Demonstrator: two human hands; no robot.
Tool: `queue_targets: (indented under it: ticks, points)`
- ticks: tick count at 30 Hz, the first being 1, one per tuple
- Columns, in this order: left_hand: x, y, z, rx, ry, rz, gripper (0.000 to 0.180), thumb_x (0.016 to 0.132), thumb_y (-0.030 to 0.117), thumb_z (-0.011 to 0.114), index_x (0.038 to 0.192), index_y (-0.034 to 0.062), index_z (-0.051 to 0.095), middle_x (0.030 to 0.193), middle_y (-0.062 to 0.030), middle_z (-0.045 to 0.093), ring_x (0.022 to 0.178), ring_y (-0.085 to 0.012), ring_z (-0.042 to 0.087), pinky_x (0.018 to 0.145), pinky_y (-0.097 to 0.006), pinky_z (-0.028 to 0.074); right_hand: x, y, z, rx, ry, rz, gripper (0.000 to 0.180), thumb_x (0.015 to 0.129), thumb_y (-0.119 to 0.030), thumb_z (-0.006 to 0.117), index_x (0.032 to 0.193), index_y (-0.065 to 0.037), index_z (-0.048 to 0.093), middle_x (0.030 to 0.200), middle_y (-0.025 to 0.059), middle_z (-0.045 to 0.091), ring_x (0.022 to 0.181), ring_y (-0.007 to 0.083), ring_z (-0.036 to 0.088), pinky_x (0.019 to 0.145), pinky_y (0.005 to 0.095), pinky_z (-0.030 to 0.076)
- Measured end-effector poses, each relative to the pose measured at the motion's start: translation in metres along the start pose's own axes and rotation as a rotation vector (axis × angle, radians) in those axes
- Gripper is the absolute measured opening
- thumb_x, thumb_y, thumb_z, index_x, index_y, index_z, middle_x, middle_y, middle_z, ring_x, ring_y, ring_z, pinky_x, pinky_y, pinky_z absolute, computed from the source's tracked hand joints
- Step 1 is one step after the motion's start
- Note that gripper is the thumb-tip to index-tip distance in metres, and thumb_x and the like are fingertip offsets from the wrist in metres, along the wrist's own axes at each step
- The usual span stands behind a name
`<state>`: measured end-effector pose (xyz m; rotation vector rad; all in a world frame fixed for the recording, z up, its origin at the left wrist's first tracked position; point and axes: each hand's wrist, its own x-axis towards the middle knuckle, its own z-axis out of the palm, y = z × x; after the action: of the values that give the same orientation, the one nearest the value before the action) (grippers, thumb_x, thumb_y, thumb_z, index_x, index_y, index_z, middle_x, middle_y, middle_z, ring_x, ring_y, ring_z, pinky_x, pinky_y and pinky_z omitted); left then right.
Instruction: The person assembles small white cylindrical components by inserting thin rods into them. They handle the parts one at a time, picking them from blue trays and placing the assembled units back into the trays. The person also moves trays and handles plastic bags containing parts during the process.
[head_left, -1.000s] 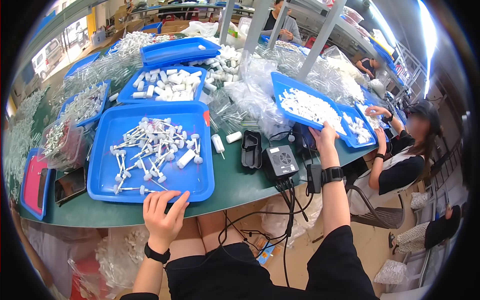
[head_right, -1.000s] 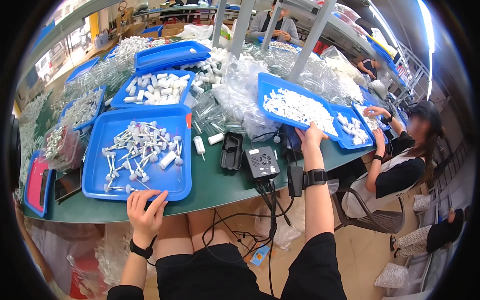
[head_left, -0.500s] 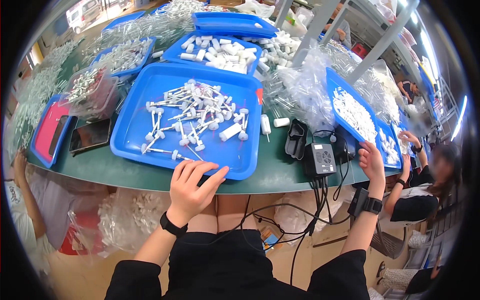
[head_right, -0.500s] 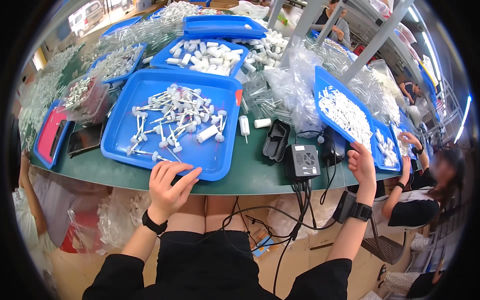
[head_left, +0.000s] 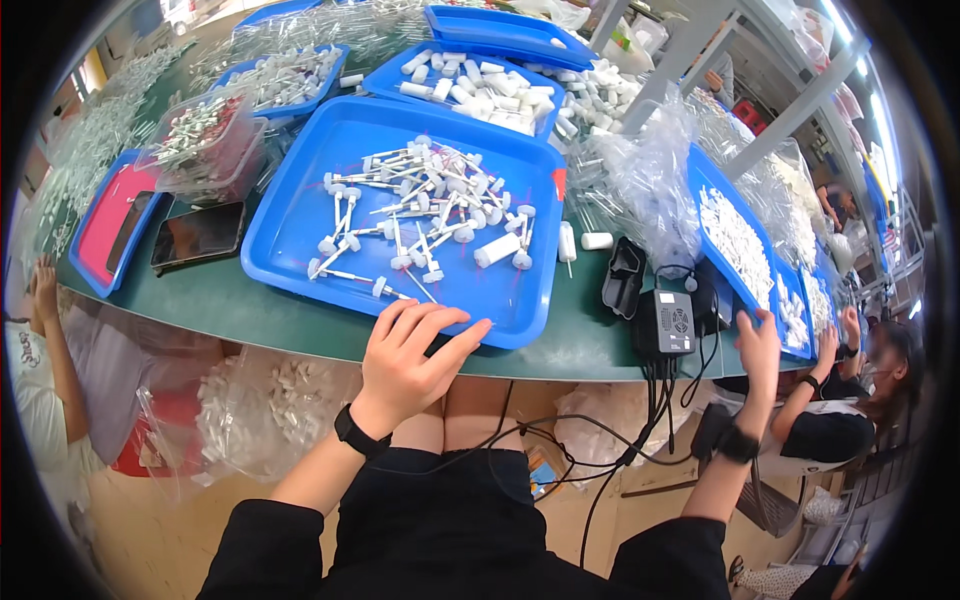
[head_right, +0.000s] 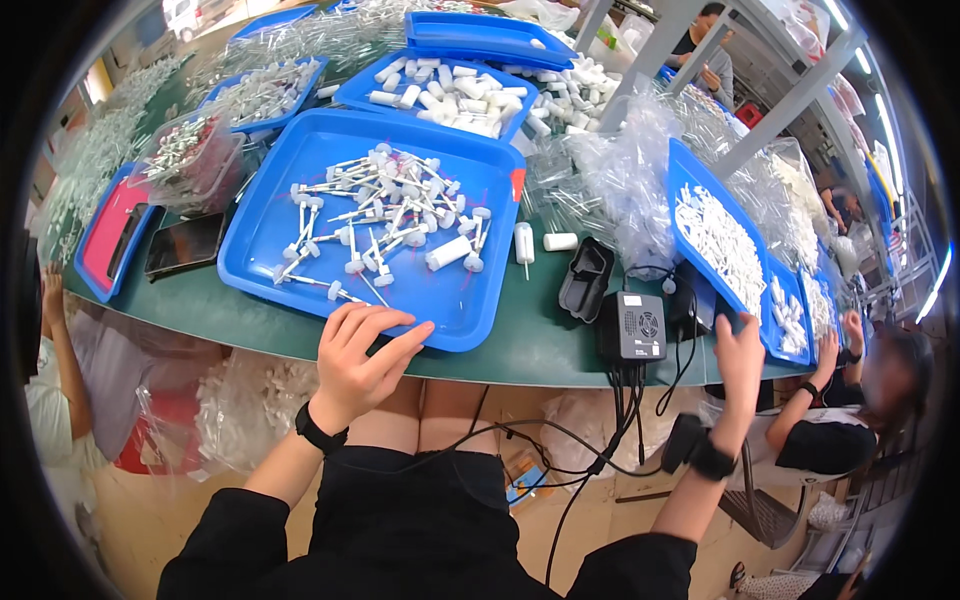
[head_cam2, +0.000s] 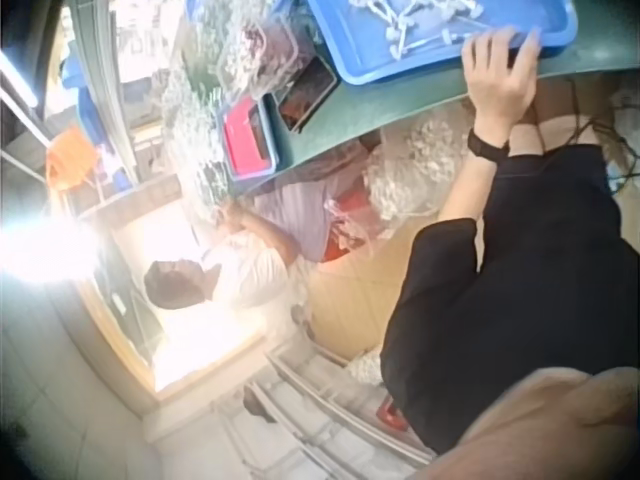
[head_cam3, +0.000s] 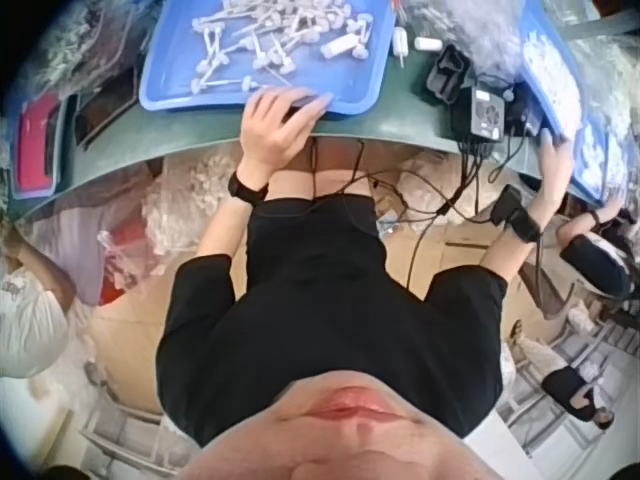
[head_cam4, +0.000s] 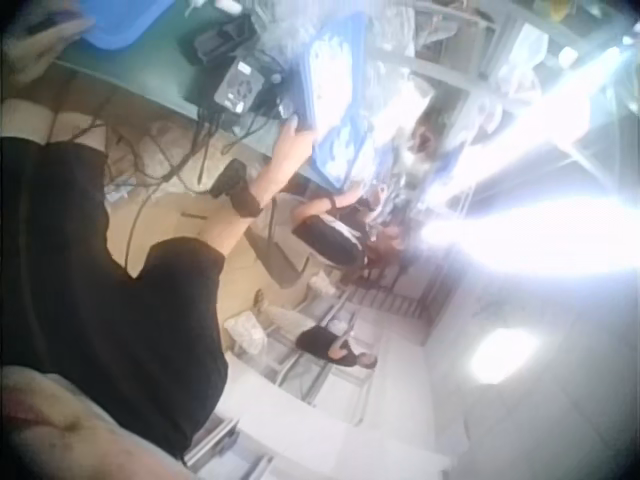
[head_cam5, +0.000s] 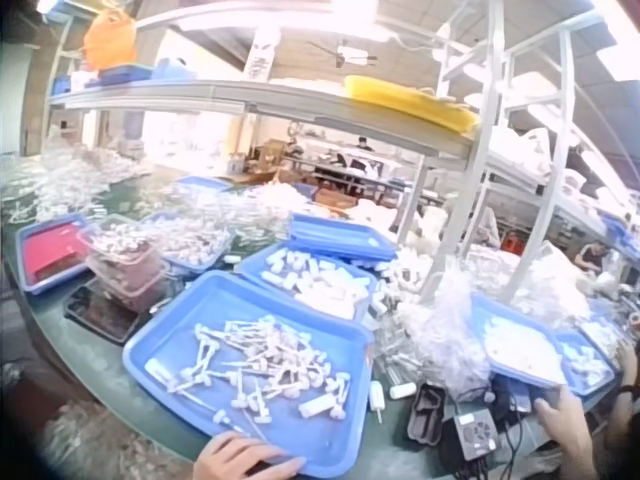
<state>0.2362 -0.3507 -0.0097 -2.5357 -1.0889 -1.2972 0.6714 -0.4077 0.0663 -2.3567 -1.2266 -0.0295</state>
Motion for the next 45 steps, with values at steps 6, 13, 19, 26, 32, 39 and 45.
queue_targets:
  ticks: [6, 13, 19, 26, 32, 39, 45]
  points:
    - [-0.004, -0.002, -0.003, -0.048, -0.002, -0.073, 0.029, 0.066, 0.008, 0.069, 0.094, 0.0163, 0.066, 0.087, 0.0015, 0.060, 0.075, -0.0170, 0.055, 0.072, -0.031, 0.038, -0.092, -0.183, -0.045, 0.035, -0.543, -0.483, 0.035, 0.080, -0.021, 0.060, 0.109, -0.005, 0.051, 0.062, 0.0109, 0.054, 0.054, 0.0276, 0.053, 0.052, 0.0363, 0.042]
    - [0.004, 0.018, 0.011, -0.013, -0.005, -0.114, 0.027, 0.067, 0.008, 0.068, 0.093, 0.0158, 0.066, 0.091, 0.0019, 0.060, 0.083, -0.0184, 0.055, 0.080, -0.035, 0.036, -0.089, -0.253, 0.048, -0.092, -0.698, -1.045, 0.027, 0.079, -0.021, 0.057, 0.101, -0.007, 0.054, 0.068, 0.0117, 0.061, 0.067, 0.0316, 0.059, 0.062, 0.0403, 0.046]
    - [0.016, 0.015, -0.025, -0.013, -0.109, -0.179, 0.030, 0.066, 0.011, 0.068, 0.096, 0.0144, 0.065, 0.100, -0.0014, 0.058, 0.095, -0.0233, 0.052, 0.087, -0.040, 0.035, -0.049, -0.278, 0.117, 0.161, -0.599, -0.998, 0.021, 0.074, -0.017, 0.060, 0.089, -0.002, 0.058, 0.063, 0.0129, 0.061, 0.063, 0.0284, 0.061, 0.060, 0.0363, 0.046]
    - [0.101, -0.009, -0.092, -0.452, -0.312, -0.453, 0.016, 0.077, 0.004, 0.061, 0.093, 0.0014, 0.065, 0.076, -0.0067, 0.062, 0.066, -0.0117, 0.054, 0.061, -0.023, 0.042, -0.023, -0.278, 0.142, 0.301, -0.683, -1.041, 0.018, 0.068, -0.015, 0.065, 0.086, -0.010, 0.064, 0.058, 0.0076, 0.055, 0.056, 0.0221, 0.056, 0.054, 0.0321, 0.043]
    - [0.155, -0.086, -0.036, -0.962, -0.566, -0.632, 0.027, 0.088, 0.017, 0.053, 0.110, 0.0018, 0.057, 0.078, 0.0007, 0.058, 0.057, -0.0016, 0.040, 0.050, -0.015, 0.034, -0.014, -0.278, 0.136, 0.630, -0.649, -0.879, 0.012, 0.070, -0.017, 0.068, 0.079, -0.008, 0.065, 0.062, 0.0022, 0.057, 0.055, 0.0125, 0.053, 0.050, 0.0272, 0.040]
    - [0.141, -0.109, 0.006, -1.273, -0.448, -0.623, 0.032, 0.088, 0.013, 0.053, 0.116, -0.0030, 0.053, 0.111, -0.0126, 0.058, 0.104, -0.0187, 0.055, 0.092, -0.031, 0.042, -0.016, -0.266, 0.142, 1.266, -0.811, -0.465, 0.012, 0.082, -0.009, 0.061, 0.091, -0.002, 0.058, 0.074, 0.0010, 0.060, 0.060, 0.0039, 0.052, 0.051, 0.0171, 0.040]
    - [0.139, -0.109, -0.002, -1.296, -0.491, -0.630, 0.031, 0.086, 0.010, 0.056, 0.114, -0.0024, 0.054, 0.110, -0.0133, 0.058, 0.104, -0.0188, 0.055, 0.092, -0.032, 0.042, -0.024, -0.267, 0.140, 1.406, -0.786, -0.412, 0.013, 0.082, -0.008, 0.060, 0.093, -0.003, 0.056, 0.073, 0.0029, 0.060, 0.060, 0.0055, 0.054, 0.052, 0.0190, 0.041]
